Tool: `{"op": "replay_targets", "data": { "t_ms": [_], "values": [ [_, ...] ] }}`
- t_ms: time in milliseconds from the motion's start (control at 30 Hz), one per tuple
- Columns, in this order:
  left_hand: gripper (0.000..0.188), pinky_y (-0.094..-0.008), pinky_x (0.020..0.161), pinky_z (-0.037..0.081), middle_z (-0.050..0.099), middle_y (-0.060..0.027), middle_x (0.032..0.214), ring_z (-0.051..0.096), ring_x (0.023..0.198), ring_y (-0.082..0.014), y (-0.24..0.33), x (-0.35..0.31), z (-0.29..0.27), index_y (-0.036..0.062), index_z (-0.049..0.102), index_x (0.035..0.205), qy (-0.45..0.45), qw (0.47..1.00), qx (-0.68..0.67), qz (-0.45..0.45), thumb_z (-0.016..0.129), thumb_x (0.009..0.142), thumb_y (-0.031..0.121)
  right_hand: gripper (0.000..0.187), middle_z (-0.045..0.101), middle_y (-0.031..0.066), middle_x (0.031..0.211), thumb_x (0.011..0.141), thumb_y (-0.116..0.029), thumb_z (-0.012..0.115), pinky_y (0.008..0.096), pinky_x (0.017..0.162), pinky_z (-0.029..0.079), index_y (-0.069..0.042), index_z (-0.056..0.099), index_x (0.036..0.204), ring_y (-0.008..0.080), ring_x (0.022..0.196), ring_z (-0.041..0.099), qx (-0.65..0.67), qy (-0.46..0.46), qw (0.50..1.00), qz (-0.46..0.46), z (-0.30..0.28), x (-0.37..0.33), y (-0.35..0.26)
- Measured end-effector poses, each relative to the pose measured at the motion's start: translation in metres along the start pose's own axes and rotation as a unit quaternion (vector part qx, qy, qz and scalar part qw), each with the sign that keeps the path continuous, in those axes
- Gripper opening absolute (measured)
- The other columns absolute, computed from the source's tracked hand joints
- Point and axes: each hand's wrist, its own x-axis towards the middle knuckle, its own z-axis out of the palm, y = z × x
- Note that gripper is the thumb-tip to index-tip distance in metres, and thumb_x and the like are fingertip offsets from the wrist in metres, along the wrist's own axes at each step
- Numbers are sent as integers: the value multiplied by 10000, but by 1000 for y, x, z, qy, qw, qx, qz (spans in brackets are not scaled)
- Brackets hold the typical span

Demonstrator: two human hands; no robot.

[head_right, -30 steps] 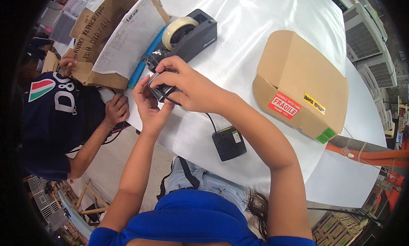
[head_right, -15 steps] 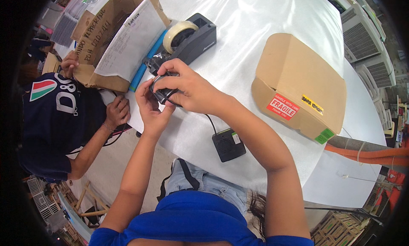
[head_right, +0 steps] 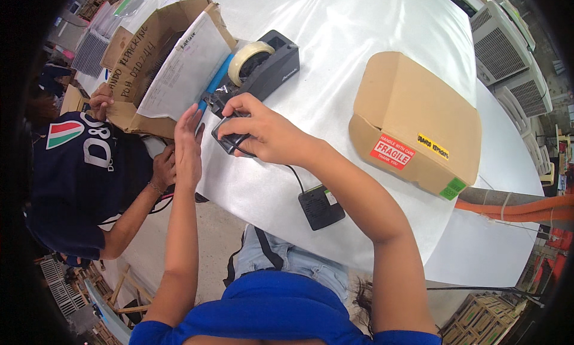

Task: The person wraps black power bricks with adhesive tape from a dispenser and organizes them on a table.

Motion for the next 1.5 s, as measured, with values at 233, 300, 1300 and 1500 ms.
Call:
{"op": "replay_targets", "data": {
  "t_ms": [233,300,1300,1500],
  "values": [
    [822,-357,1061,328,454,-126,1329,444,1232,-231,-25,47,-5,76,332,1388,-55,996,-24,-64,765,693,9,365,396,105,1189,715,135,617,348,924,456,-79,647,1010,281,1127,483,48,-13,998,31,-4,0,-4],
    [771,-344,1032,363,503,-113,1270,482,1191,-221,-34,51,-12,62,381,1341,-52,997,-9,-56,779,681,22,343,411,100,1170,700,100,644,352,921,441,-79,633,993,275,1113,490,36,-16,999,29,-4,3,-5],
    [615,-410,1030,379,293,-237,1424,401,1281,-312,22,-19,42,95,389,1267,-75,990,-18,115,694,752,-46,377,405,120,1164,690,115,617,383,1026,380,-82,647,1010,277,1158,454,16,1,1000,5,-5,-2,0],
    [543,-394,1000,406,354,-252,1384,455,1234,-314,21,-21,42,49,470,1230,-41,992,-10,115,698,746,-45,485,407,122,1263,692,38,678,405,1005,388,-104,576,1144,276,1200,438,-103,-18,994,-16,-18,3,-14]
  ]
}}
